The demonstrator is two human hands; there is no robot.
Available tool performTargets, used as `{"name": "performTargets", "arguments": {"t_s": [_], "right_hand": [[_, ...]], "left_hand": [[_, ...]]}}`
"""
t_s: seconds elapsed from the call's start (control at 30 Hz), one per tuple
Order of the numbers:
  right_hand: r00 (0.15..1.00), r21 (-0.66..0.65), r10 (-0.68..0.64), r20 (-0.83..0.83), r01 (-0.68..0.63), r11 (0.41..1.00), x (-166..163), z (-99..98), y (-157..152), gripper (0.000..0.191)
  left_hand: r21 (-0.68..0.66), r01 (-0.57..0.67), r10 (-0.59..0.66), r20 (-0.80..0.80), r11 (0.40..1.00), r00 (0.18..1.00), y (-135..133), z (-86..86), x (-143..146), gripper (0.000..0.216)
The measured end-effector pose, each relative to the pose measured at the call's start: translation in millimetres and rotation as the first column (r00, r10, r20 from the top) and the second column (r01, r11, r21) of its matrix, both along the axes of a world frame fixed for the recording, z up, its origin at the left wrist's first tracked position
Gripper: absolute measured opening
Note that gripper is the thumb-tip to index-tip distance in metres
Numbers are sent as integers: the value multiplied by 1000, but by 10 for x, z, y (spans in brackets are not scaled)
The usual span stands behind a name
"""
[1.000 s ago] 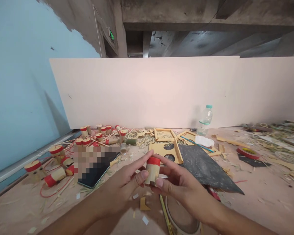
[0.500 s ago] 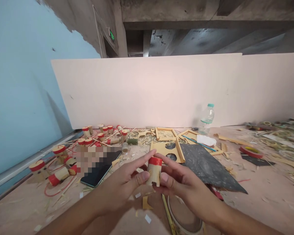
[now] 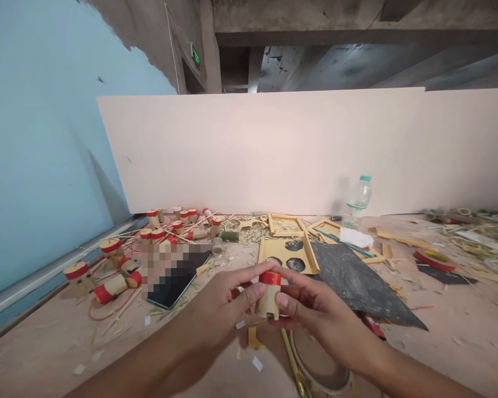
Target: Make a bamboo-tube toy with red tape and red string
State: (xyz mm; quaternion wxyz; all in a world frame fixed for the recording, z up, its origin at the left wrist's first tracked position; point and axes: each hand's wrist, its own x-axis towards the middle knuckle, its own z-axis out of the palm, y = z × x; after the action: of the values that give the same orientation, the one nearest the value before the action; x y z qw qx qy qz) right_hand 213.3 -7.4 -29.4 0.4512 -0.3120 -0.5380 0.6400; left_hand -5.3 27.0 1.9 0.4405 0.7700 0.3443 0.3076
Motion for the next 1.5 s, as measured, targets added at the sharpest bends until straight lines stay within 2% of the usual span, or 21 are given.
{"name": "performTargets", "arguments": {"t_s": [0.17, 0.3, 0.43, 0.57, 0.67, 0.83, 0.93, 1.07, 1.27, 1.4, 1.5], "right_hand": [[998, 6, 41, 36, -41, 999, 30, -10, 38, 53], [999, 35, 17, 31, -18, 999, 21, -13, 33, 54], [995, 130, -56, 89, 44, 991, 23, -51, 28, 55], [949, 251, -165, 270, 96, 963, 49, -71, 18, 49], [902, 344, -224, 370, 91, 935, 63, -53, 19, 45], [829, 476, -370, 419, 146, 867, 68, -82, 60, 37], [819, 471, -390, 421, 170, 865, 79, -124, 78, 35], [816, 470, -385, 430, 161, 868, 82, -114, 72, 29], [846, 440, -331, 417, 131, 889, 38, -90, 67, 24], [862, 414, -301, 407, 120, 902, 29, -84, 64, 28], [858, 415, -307, 412, 123, 901, 24, -74, 58, 26]], "left_hand": [[-11, 0, 0, 32, 1000, 999, -9, -53, 30, 45], [-31, -26, 28, 48, 999, 998, -2, -60, 31, 44], [20, -105, 105, -22, 994, 994, -7, -39, 26, 51], [75, -80, 87, -85, 994, 993, 4, -23, 7, 48], [175, -74, 97, -126, 982, 987, 32, -29, -24, 44], [320, 68, -8, -185, 945, 983, 90, -58, -80, 41], [324, 125, -42, -253, 938, 967, 110, -76, -103, 42], [302, 123, -34, -285, 945, 958, 100, -68, -102, 38], [298, 66, 14, -259, 952, 966, 53, -21, -67, 36], [286, 61, 9, -236, 956, 972, 32, -14, -56, 33], [219, 43, -2, -181, 975, 983, 16, -19, -31, 34]]}}
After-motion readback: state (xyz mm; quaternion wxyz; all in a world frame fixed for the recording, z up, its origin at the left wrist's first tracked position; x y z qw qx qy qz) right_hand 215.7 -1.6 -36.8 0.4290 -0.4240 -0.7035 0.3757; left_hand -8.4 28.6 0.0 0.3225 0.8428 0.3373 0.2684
